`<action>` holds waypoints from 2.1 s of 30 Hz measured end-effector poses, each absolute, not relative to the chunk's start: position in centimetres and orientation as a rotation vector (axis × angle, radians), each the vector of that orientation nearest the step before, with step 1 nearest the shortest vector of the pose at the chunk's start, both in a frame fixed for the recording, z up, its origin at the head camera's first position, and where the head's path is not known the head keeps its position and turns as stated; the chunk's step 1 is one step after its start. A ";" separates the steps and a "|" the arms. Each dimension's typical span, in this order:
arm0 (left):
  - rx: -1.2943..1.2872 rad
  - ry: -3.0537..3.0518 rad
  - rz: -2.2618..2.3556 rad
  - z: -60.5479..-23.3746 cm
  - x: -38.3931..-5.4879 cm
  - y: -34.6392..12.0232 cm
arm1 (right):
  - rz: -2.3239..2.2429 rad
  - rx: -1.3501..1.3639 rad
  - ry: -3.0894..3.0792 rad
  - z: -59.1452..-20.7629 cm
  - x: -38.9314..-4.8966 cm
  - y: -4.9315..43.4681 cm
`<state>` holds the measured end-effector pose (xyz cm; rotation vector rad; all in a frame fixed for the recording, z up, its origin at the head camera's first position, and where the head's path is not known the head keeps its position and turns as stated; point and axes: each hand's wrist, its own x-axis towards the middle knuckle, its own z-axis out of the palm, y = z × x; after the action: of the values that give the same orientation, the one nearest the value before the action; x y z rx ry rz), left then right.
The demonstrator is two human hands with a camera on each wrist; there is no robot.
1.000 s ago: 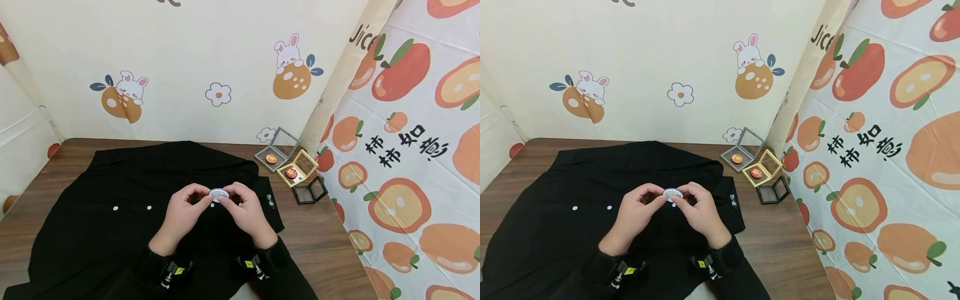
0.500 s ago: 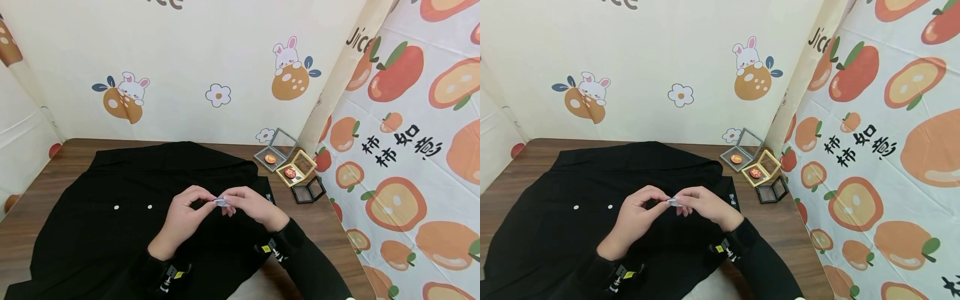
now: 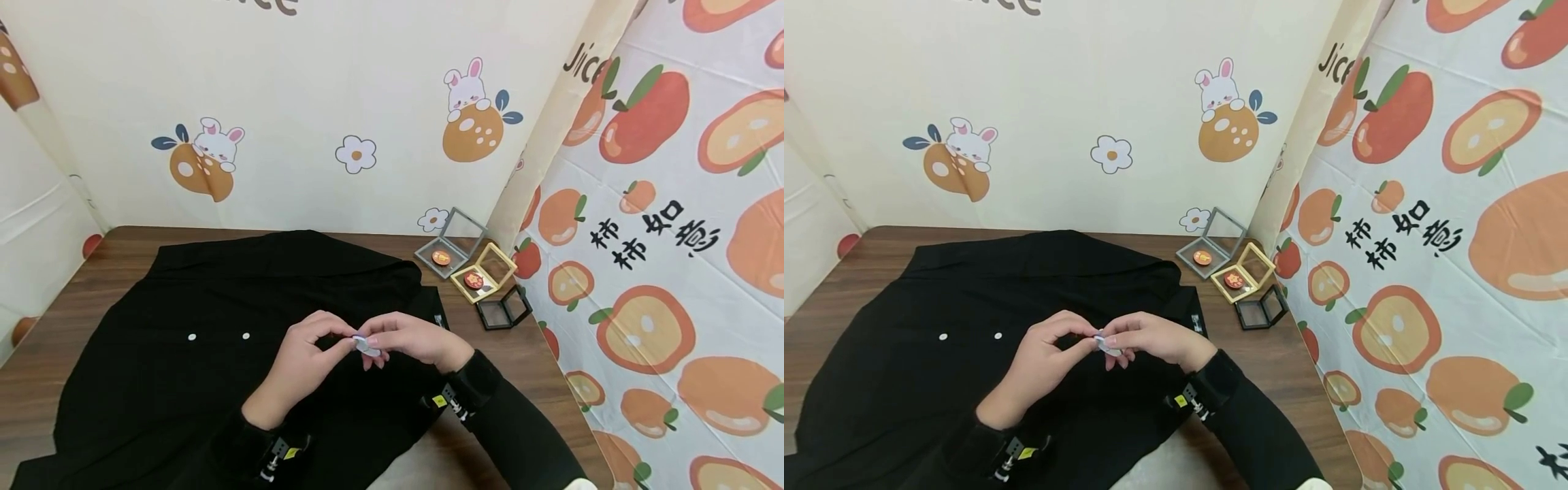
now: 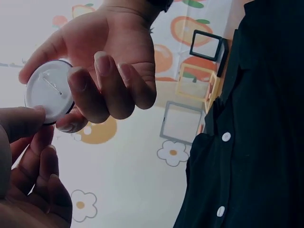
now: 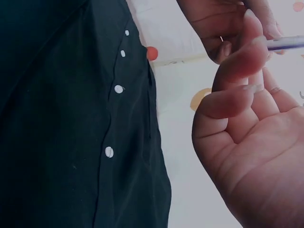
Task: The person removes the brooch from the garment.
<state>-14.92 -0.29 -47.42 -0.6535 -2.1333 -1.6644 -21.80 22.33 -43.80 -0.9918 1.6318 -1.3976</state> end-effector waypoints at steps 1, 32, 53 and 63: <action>-0.659 -2.143 -1.662 -47.5 -14.9 -0.3 | -1.385 -0.996 1.629 -43.9 -21.8 22.4; -0.547 -3.097 -0.625 -52.3 -13.7 -8.0 | -0.179 -0.607 2.917 -43.6 -25.5 34.1; -0.469 -3.211 -0.685 -52.7 -14.6 -8.2 | 0.661 -0.507 2.928 -45.1 -28.2 38.3; -0.470 -3.216 -0.670 -52.7 -14.7 -8.2 | 0.706 -0.408 2.845 -45.6 -28.3 38.5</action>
<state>-14.66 -8.18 -52.71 -0.4695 -3.2157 -0.6701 -28.33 38.51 -45.59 -0.4084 2.8453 0.7062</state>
